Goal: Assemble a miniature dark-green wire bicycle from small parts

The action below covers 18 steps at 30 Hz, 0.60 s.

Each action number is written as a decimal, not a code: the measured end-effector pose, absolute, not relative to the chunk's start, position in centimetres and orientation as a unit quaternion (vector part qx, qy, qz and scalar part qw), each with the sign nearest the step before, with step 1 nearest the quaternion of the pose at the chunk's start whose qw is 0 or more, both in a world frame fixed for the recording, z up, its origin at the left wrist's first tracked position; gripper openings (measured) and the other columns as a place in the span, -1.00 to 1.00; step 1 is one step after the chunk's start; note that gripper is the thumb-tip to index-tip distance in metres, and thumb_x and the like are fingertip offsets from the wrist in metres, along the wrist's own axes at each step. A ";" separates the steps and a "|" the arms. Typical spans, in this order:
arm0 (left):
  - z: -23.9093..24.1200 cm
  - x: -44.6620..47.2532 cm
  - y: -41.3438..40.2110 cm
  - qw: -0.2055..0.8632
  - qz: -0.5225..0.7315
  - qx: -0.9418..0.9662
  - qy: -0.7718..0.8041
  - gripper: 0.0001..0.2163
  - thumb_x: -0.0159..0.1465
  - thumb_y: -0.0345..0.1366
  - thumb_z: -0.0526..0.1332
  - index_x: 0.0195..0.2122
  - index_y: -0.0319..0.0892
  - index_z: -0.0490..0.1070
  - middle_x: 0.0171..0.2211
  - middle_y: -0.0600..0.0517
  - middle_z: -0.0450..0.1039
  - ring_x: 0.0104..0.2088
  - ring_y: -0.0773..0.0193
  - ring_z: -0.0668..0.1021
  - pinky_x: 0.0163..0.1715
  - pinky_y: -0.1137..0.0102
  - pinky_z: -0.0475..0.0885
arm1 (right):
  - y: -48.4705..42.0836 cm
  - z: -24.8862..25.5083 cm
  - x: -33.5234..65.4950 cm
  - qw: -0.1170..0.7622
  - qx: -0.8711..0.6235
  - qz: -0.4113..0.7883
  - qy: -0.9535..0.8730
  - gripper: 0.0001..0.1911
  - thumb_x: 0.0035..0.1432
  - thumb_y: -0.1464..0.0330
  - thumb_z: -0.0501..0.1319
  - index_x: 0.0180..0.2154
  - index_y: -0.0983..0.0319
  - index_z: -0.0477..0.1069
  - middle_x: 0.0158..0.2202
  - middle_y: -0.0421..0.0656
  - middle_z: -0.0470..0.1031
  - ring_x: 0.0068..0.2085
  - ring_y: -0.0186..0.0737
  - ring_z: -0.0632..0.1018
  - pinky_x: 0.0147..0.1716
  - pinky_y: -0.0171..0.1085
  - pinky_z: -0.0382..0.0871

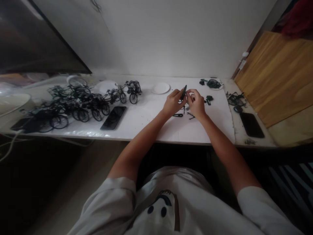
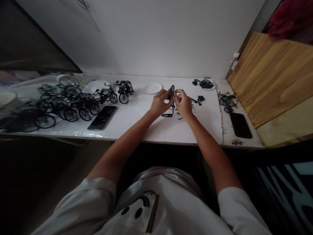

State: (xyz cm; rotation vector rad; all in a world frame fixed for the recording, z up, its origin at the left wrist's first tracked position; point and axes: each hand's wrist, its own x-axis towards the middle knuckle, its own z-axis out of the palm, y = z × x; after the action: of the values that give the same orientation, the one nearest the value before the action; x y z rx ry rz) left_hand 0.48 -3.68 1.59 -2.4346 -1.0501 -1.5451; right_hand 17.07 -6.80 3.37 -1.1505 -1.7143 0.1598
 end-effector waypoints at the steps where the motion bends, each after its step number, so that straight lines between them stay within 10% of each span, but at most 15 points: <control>1: 1.6 0.5 -3.7 0.036 -0.504 -0.793 -0.340 -0.63 0.49 -0.28 0.17 0.26 -0.26 0.50 -0.21 -0.08 0.50 -0.25 0.26 0.55 -0.13 0.34 0.63 | -6.8 3.4 17.1 0.515 -0.474 0.069 -0.711 -0.66 0.53 0.07 0.08 -0.04 0.17 0.46 -0.58 -0.36 0.26 -0.55 -0.29 0.31 -0.43 -0.26 0.16; 18: 2.3 0.5 -4.4 0.026 -0.494 -0.804 -0.329 -0.64 0.44 -0.32 0.16 0.22 -0.21 0.50 -0.24 -0.07 0.48 -0.28 0.24 0.55 -0.19 0.30 0.59 | -7.1 3.1 17.2 0.509 -0.483 0.078 -0.708 -0.66 0.53 0.06 0.08 -0.04 0.15 0.46 -0.58 -0.35 0.25 -0.55 -0.27 0.31 -0.44 -0.25 0.20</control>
State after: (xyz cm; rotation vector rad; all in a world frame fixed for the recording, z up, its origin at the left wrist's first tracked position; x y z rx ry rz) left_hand 0.48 -4.43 2.27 -2.4865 -1.0155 -1.5283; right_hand 17.18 -7.05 3.08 -1.1638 -1.7060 0.1890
